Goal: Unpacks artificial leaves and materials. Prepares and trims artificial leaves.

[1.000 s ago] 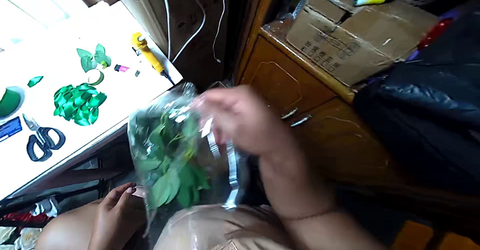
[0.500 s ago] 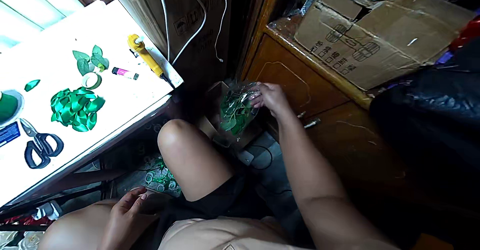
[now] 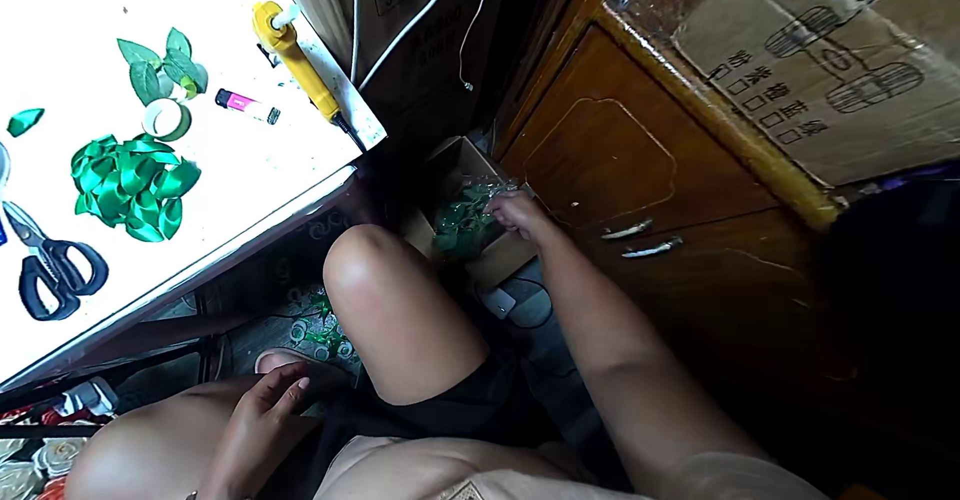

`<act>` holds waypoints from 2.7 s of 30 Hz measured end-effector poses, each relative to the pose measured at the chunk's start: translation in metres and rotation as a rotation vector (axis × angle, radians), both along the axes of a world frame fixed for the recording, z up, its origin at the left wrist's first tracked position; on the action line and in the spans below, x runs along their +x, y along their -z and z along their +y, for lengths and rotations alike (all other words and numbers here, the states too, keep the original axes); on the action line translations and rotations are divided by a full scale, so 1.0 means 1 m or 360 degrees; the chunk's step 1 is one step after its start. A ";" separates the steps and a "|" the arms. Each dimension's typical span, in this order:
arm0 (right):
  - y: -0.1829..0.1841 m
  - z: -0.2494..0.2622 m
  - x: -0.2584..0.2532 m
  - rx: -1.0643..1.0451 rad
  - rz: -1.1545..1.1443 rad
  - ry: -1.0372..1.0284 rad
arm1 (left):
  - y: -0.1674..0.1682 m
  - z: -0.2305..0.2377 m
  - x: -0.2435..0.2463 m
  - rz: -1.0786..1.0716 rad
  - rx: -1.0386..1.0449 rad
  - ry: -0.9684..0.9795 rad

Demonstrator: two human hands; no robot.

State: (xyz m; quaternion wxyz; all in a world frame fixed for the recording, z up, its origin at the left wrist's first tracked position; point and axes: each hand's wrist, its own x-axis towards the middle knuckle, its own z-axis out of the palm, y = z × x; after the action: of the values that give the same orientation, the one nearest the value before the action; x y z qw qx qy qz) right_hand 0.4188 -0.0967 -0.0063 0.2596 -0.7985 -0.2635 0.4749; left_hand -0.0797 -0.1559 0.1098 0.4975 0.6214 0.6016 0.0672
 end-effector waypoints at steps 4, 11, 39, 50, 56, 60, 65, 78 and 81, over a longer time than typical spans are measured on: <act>-0.001 0.000 0.007 -0.0060 0.0634 0.0467 | 0.002 0.002 0.002 0.0013 -0.0086 0.0039; 0.044 0.017 0.001 -0.0362 -0.0123 -0.0237 | 0.004 0.004 0.002 0.0121 -0.0092 0.0120; 0.058 0.035 -0.043 -0.0790 -0.0654 -0.1382 | 0.012 0.011 0.006 0.0370 -0.0303 0.0275; 0.097 0.062 -0.049 -0.0918 -0.0920 -0.1390 | 0.007 0.018 0.010 0.0518 -0.0479 0.0352; 0.073 0.067 -0.047 -0.0808 -0.0889 -0.1622 | 0.007 0.017 0.010 0.0517 -0.0464 0.0394; 0.057 0.057 -0.029 -0.0710 -0.0806 -0.1542 | 0.008 0.014 0.008 0.0519 -0.0433 0.0427; 0.037 0.027 -0.009 -0.0503 -0.0721 -0.1312 | 0.009 0.012 0.008 0.0507 -0.0366 0.0463; -0.003 -0.024 -0.003 0.0031 -0.0665 -0.0675 | 0.003 0.006 0.008 0.0529 -0.0261 0.0490; -0.008 -0.022 0.001 0.0077 -0.0667 -0.0893 | 0.003 0.003 0.008 0.0545 -0.0242 0.0513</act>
State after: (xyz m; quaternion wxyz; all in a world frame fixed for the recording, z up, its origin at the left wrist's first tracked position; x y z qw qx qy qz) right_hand 0.4202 -0.1189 0.0014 0.0781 -0.7687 -0.5316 0.3471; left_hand -0.0721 -0.1527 0.1073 0.4380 0.6724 0.5736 -0.1648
